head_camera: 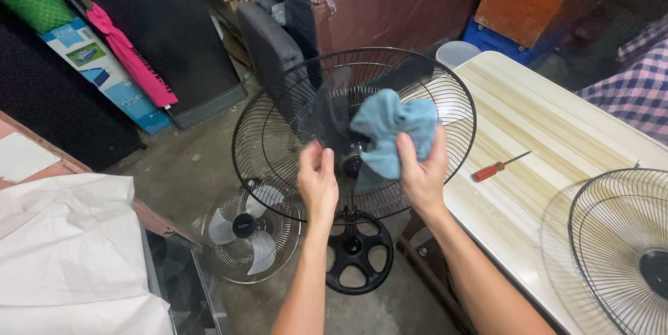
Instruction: The person disassembles a standing electric fan by removing the front grille, fan blades, and rear grille. They wipe the fan blades and grilles with a cloth, then reassemble the fan by reinstalling the blades and both grilles.
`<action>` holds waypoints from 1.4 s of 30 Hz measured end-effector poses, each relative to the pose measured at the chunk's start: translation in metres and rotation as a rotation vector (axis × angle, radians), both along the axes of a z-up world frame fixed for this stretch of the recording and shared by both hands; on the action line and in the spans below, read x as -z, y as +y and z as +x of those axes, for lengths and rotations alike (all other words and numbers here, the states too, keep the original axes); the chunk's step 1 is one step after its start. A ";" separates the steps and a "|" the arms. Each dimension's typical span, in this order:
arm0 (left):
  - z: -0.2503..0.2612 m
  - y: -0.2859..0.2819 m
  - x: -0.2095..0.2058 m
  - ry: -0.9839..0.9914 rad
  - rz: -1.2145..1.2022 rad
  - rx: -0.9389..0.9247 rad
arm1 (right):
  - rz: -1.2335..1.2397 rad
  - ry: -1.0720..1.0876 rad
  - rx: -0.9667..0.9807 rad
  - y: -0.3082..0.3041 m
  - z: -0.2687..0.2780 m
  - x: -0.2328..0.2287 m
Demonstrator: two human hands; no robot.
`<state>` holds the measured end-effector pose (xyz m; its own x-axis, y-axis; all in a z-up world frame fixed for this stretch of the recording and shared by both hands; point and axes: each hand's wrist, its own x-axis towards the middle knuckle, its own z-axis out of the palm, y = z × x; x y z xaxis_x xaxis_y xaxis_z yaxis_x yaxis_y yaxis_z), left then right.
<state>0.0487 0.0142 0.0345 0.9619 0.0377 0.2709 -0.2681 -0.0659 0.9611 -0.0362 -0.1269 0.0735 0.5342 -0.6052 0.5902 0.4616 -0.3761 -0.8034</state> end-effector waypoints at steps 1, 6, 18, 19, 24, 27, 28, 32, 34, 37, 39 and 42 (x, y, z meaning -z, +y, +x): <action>0.004 0.000 -0.001 0.103 0.025 0.082 | -0.034 0.087 0.019 0.000 0.009 -0.006; 0.011 -0.002 -0.003 -0.176 0.100 0.082 | -0.295 0.255 -0.143 0.014 0.053 -0.019; 0.009 0.005 -0.011 -0.242 0.225 0.074 | -0.037 0.278 -0.457 0.000 0.090 -0.047; 0.010 0.006 -0.011 -0.256 0.202 0.069 | -0.206 0.394 -0.407 -0.002 0.088 -0.047; 0.007 0.008 -0.010 -0.281 0.252 0.087 | -0.136 0.392 -0.484 -0.008 0.096 -0.051; 0.010 0.006 -0.018 -0.207 0.265 0.100 | 0.218 0.161 -0.538 -0.003 0.114 -0.055; 0.007 0.006 -0.017 -0.173 0.265 0.110 | 0.274 0.130 -0.566 0.000 0.115 -0.052; 0.005 0.013 -0.017 -0.245 0.184 0.116 | -0.191 0.347 -0.630 0.000 0.112 -0.037; 0.006 0.016 -0.015 -0.285 0.122 0.120 | -0.162 0.358 -0.652 -0.002 0.113 -0.034; 0.006 0.014 -0.012 -0.209 0.259 0.084 | 0.019 0.344 -0.562 0.005 0.120 -0.031; 0.010 0.010 -0.010 -0.218 0.253 0.105 | 0.200 0.228 -0.541 0.009 0.126 -0.036; 0.011 0.009 -0.004 -0.221 0.243 0.122 | 0.376 0.026 -0.599 0.006 0.125 -0.043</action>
